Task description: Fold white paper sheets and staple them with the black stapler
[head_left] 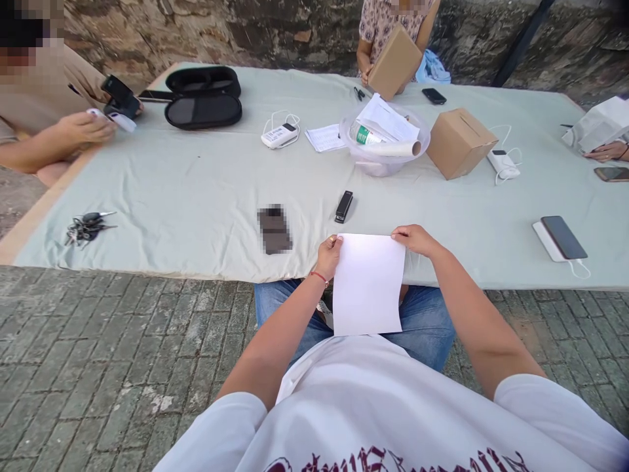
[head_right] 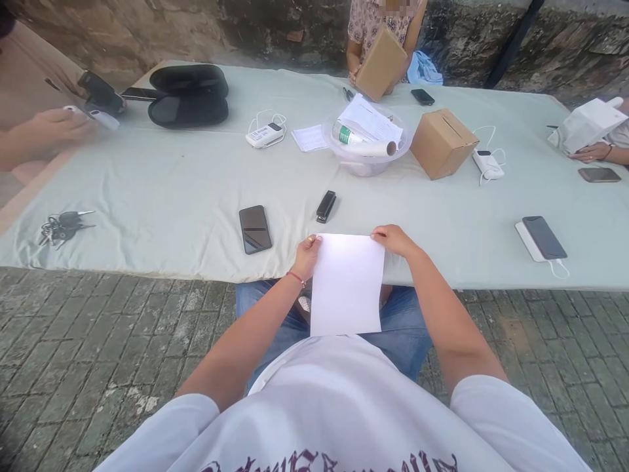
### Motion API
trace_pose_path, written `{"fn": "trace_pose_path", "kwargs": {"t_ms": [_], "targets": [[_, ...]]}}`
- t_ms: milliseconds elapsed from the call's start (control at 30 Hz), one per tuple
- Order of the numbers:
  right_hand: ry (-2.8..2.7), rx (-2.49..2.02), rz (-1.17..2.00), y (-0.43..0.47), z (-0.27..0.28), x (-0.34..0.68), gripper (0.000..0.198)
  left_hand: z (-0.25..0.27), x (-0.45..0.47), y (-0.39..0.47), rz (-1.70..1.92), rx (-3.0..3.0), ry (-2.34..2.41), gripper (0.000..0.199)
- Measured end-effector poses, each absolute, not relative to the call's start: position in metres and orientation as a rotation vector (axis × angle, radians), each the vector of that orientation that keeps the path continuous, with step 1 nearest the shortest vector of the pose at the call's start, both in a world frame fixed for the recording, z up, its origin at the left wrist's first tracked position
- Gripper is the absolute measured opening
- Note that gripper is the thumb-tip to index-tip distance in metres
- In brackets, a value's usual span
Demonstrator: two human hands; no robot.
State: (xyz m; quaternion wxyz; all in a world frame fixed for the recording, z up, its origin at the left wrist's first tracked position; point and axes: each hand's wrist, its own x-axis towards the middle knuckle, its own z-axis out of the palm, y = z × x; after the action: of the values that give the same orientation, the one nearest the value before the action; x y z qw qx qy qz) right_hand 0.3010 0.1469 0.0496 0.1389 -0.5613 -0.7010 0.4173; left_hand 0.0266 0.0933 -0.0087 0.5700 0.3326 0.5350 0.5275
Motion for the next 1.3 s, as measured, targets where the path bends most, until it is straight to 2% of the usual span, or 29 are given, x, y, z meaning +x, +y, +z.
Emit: {"fn": "trace_pose_path", "kwargs": {"t_ms": [133, 233, 367, 533, 767, 867, 1000, 1133, 1300], "targets": [[-1.679, -1.626, 1.502, 0.146, 0.038, 0.322, 0.033, -0.004, 0.030, 0.095, 1.237, 0.765, 1.314, 0.035], [-1.532, -1.643, 1.544, 0.148, 0.031, 0.324, 0.037, 0.007, 0.032, 0.099, 1.226, 0.759, 1.357, 0.030], [-1.347, -1.585, 1.540, 0.153, 0.021, 0.316, 0.038, 0.022, 0.026, 0.114, 1.231, 0.956, 1.331, 0.034], [-1.355, -1.634, 1.420, 0.155, 0.008, 0.303, 0.031, 0.014, 0.018, 0.129, 1.175, 1.095, 1.471, 0.033], [-1.520, -1.707, 1.131, 0.141, 0.002, 0.298, 0.043, -0.007, 0.021, 0.128, 1.263, 1.113, 1.691, 0.034], [-1.580, -1.777, 1.029, 0.134, 0.005, 0.293, 0.041, -0.007, 0.019, 0.128, 1.340, 1.031, 1.702, 0.034], [-1.735, -1.772, 1.007, 0.129, 0.010, 0.285, 0.034, -0.006, 0.017, 0.128, 1.370, 0.985, 1.663, 0.033], [-1.719, -1.769, 0.954, 0.125, 0.010, 0.280, 0.037, -0.007, 0.017, 0.126, 1.404, 0.960, 1.628, 0.033], [-1.667, -1.742, 1.038, 0.121, 0.004, 0.278, 0.036, -0.008, 0.017, 0.126, 1.399, 0.952, 1.642, 0.033]]}}
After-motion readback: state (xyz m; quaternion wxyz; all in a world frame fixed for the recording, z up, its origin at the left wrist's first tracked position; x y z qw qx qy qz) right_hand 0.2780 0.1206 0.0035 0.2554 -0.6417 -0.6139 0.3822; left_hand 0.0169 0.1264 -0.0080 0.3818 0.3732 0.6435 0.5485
